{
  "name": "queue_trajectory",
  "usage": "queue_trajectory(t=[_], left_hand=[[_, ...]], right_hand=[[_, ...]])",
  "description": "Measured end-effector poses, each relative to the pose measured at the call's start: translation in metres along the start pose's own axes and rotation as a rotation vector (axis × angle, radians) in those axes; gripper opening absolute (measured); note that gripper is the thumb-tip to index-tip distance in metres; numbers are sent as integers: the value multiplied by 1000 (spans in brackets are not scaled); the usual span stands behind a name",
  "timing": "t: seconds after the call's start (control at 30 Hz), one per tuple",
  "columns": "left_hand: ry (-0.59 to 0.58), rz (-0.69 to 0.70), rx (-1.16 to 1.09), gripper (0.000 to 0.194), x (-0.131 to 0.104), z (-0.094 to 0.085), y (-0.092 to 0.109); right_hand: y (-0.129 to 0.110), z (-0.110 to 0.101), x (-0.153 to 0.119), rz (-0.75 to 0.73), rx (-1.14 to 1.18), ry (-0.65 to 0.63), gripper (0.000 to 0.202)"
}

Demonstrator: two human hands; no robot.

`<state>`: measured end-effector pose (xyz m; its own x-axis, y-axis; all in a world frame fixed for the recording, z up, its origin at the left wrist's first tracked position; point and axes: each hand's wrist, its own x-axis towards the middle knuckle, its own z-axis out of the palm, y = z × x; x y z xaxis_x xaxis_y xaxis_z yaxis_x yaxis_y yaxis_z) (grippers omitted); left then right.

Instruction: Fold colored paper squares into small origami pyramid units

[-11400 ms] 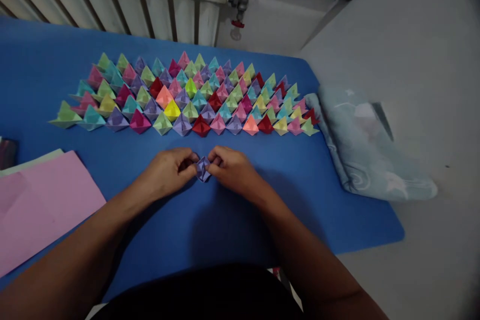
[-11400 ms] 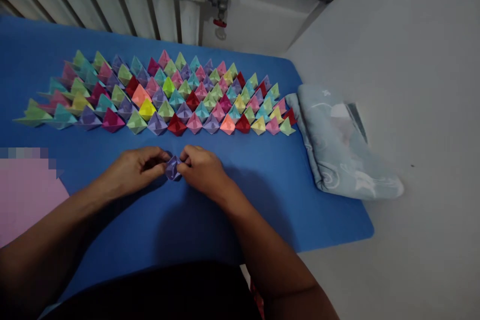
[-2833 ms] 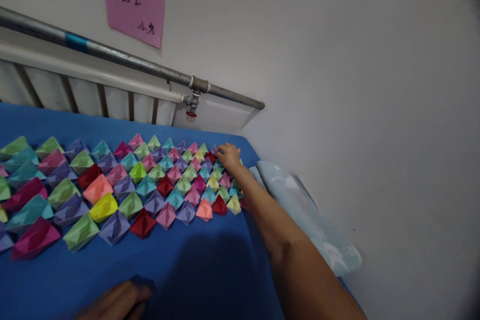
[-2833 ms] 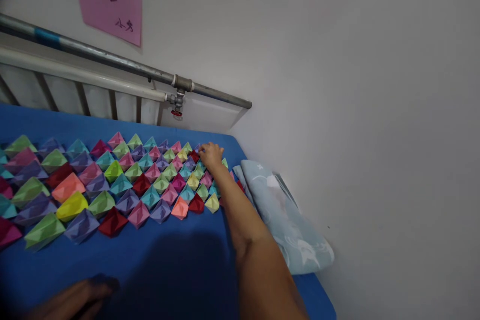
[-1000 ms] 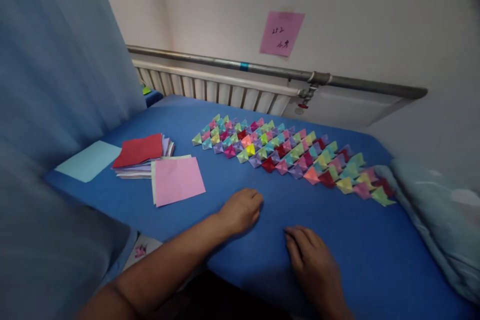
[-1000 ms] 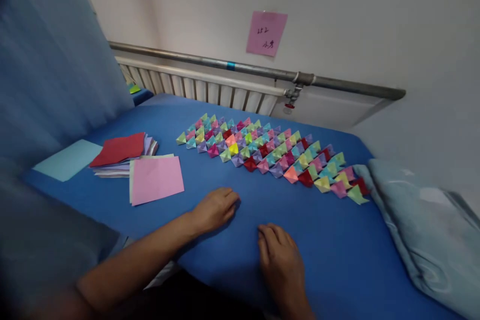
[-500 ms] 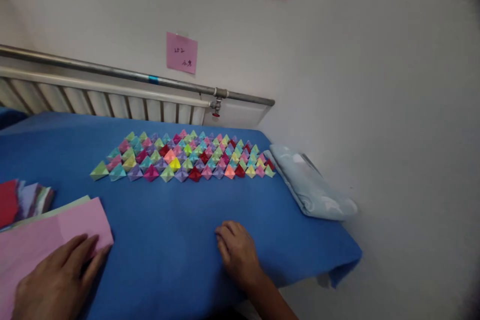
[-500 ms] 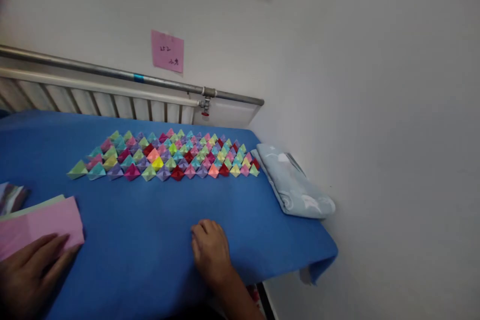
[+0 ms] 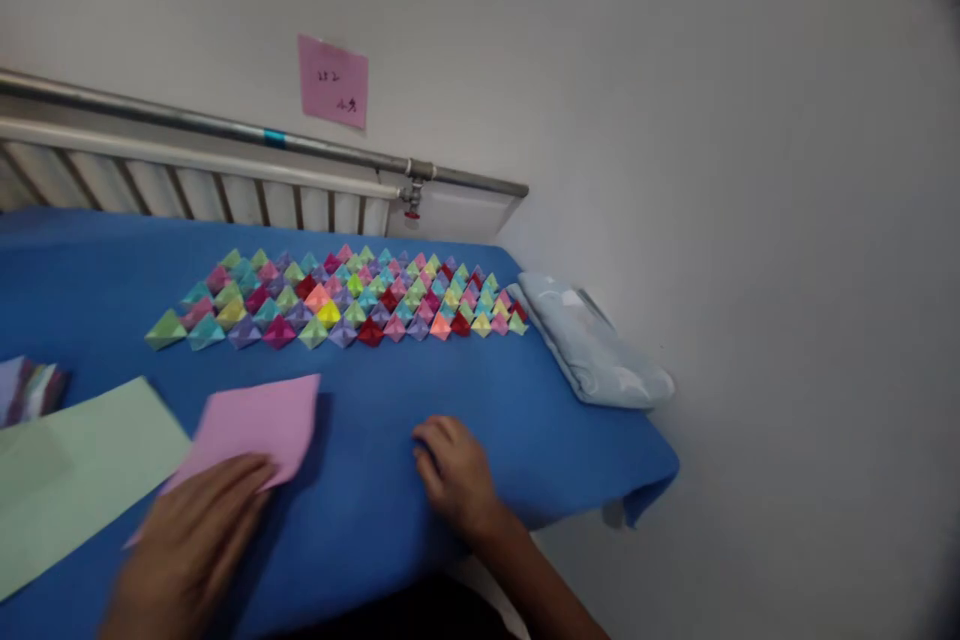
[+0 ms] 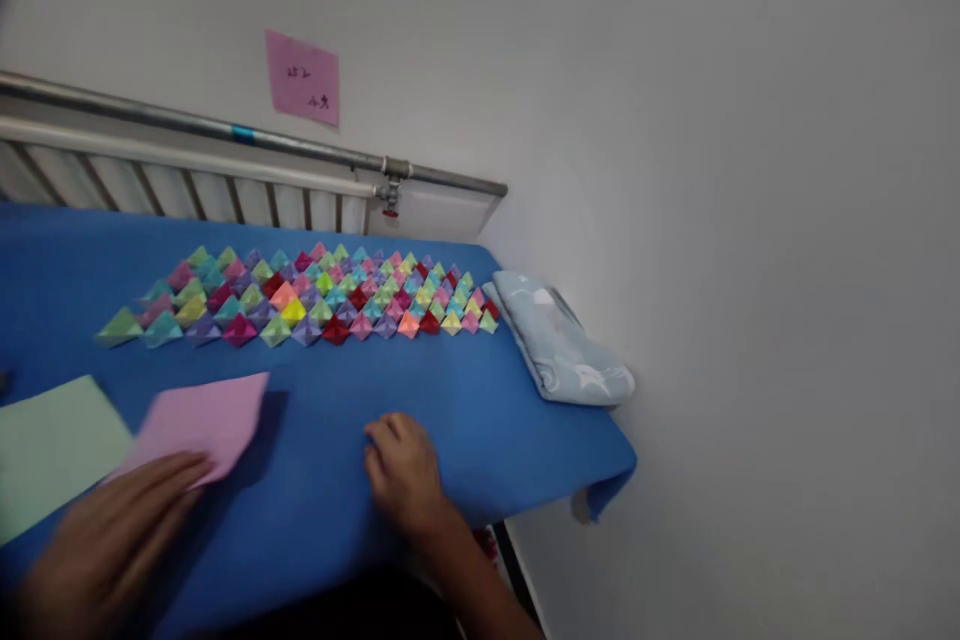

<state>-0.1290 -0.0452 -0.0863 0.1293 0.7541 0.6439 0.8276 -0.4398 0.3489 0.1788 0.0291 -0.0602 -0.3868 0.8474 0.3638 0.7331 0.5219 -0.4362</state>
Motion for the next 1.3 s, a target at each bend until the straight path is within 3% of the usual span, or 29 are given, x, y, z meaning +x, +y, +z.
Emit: queue_trajectory(t=[0.07, 0.13, 0.27, 0.4, 0.53, 0.63, 0.8, 1.03, 1.3], left_hand=[[-76, 89, -63, 29, 11, 5, 30], [-134, 93, -129, 26, 20, 9, 53], [-261, 131, -195, 25, 22, 10, 73], [-340, 174, -205, 29, 14, -2, 70], [-302, 134, -96, 49, 7, -19, 55], [-301, 79, -40, 50, 4, -25, 44], [-315, 75, -50, 43, 9, -19, 44], [-326, 122, -40, 37, 14, -10, 55], [-364, 169, 18, 40, 27, -13, 49]], right_hand=[[-2, -1, -4, 0, 71, 47, 34], [-7, -2, -9, -28, 77, 84, 44], [-19, -6, -17, -171, 13, -35, 46], [-24, -9, -18, -268, -13, -162, 28], [-22, -9, -17, -280, 21, -148, 21], [-20, -11, -17, -280, 47, -153, 21], [-21, -14, -17, -248, 84, -176, 23], [-28, -19, -23, -343, 23, -232, 25], [-24, -27, -27, -274, 277, -124, 20]])
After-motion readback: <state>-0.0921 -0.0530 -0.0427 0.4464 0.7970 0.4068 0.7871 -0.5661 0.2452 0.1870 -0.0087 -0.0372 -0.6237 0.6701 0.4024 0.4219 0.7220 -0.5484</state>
